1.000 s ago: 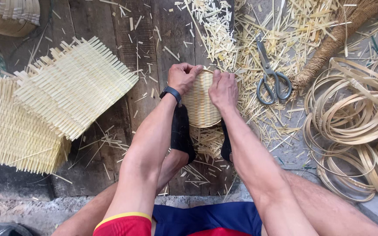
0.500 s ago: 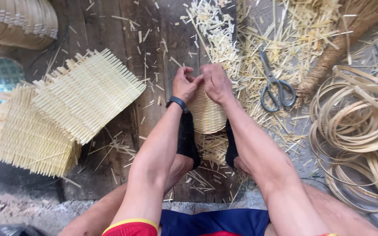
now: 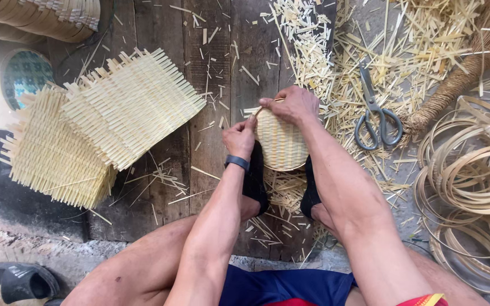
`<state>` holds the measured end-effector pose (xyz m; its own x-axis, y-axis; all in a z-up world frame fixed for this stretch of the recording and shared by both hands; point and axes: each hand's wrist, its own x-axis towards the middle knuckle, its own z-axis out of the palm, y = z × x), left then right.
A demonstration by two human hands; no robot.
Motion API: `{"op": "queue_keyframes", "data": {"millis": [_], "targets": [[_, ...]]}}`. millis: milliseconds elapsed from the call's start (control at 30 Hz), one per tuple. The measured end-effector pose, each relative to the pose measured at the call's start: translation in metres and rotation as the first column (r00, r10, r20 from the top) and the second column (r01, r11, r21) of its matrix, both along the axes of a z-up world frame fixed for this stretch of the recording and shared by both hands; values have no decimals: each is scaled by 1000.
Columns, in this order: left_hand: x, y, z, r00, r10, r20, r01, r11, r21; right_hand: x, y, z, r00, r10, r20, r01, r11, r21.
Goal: The person sits on the floor and repeatedly places a circular bamboo frame onto a square woven mat, then uses shears to trim the excess mat material around the frame's edge. The person handles bamboo mats, frames, and shears throughout the process.
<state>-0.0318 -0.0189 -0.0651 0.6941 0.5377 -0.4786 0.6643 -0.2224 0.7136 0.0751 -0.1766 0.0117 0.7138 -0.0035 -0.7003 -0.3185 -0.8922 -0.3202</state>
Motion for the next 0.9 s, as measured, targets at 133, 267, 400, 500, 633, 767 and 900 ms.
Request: {"op": "queue_keyframes", "data": {"millis": [133, 267, 400, 500, 633, 767, 900], "targets": [[9, 19, -7, 974, 157, -165, -220, 837, -501, 4, 7, -10, 994, -45, -96, 41, 998, -40], [12, 30, -22, 961, 99, -258, -248, 721, -646, 1, 6, -29, 989, -95, -111, 94, 995, -10], [16, 33, -14, 987, -104, -119, 16, 817, -576, 0, -34, -6, 954, -256, 153, 167, 884, 437], [26, 24, 18, 964, -267, -5, 224, 820, -526, -5, -106, 54, 865, -97, 492, 13, 985, 171], [33, -8, 85, 810, -398, 431, 518, 830, -207, -36, -216, 147, 947, 257, 190, -181, 922, -342], [11, -42, 130, 483, -727, 487, 691, 659, 297, -76, -269, 165, 967, 252, -35, -247, 894, -375], [-26, -50, 106, 260, -965, 39, 868, 251, 429, -125, -268, 74, 995, 77, 63, -68, 990, -125]]}}
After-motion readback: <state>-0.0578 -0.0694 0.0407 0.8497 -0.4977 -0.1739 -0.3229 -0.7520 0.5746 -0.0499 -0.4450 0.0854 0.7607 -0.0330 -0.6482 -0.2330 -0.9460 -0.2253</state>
